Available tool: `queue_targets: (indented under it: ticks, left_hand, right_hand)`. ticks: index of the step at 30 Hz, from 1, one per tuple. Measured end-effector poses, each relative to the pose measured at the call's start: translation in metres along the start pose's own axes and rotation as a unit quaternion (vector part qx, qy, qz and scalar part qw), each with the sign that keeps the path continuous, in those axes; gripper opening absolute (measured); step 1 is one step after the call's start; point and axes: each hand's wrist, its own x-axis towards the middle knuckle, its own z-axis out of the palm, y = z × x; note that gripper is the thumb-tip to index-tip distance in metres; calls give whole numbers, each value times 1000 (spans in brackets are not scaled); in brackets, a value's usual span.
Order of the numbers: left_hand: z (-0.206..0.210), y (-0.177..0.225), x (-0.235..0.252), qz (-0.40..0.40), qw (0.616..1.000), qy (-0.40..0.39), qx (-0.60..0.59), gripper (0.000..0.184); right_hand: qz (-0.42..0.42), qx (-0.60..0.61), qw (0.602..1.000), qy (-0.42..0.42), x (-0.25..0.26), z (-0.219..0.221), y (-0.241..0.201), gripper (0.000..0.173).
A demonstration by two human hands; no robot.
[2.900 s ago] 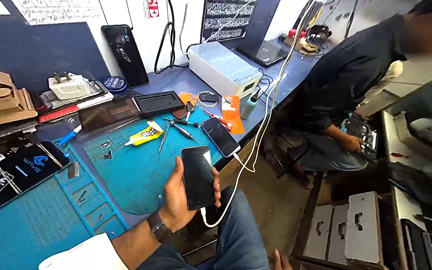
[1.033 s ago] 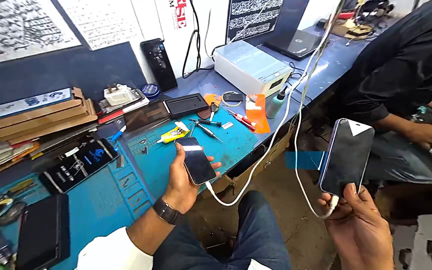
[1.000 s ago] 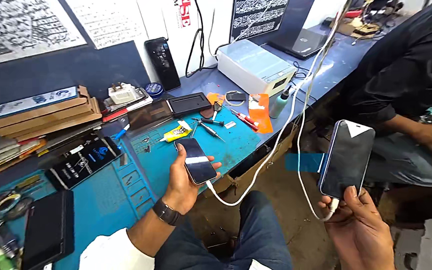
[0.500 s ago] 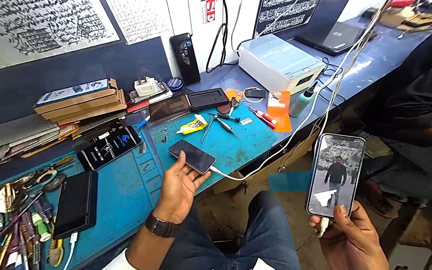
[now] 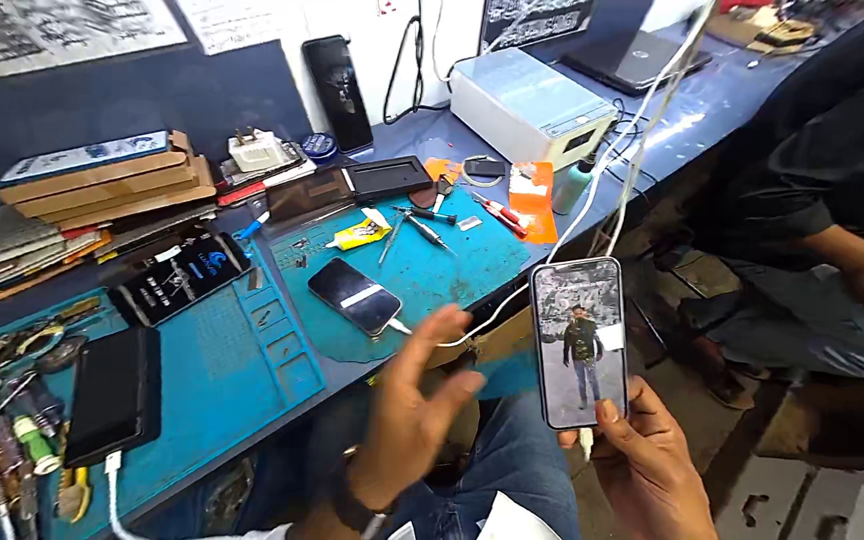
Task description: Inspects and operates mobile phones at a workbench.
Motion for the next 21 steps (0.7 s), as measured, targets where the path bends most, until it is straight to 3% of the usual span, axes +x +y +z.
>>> queue_targets:
  ticks: [2,4,5,9,13,14,16,18,21]
  left_hand:
    - [19,-3,1,23,998,-55,14,41]
    - [33,-12,-1,41,998,-37,1,16]
    - [37,-17,-3,33,999,-25,-13,15]
    - [31,-48,-17,-121,992,-37,-15,20]
    - [20,-108,-53,-308,921,-232,61,36]
    - [19,-128,-62,-347,903,-249,51,37]
    - [18,-156,-75,-427,876,-224,9,32]
    - [15,-170,-74,-471,869,-143,-55,33]
    - [7,-174,-41,-406,888,65,-205,37]
  right_hand:
    - [7,-9,1000,-15,-1,2,0,18]
    - [15,-17,999,-34,-3,2,-2,17]
    - [21,-17,999,-45,-5,1,-3,17]
    - [38,56,995,-75,-12,-10,-7,27]
    - [38,100,988,-110,-11,-21,-14,35]
    - [44,120,984,-123,-10,-23,-15,36]
    - [59,167,973,-150,-10,-23,-16,37]
    - [71,199,962,-172,-11,-19,-16,41]
    - [67,211,957,-185,-9,-15,-10,48]
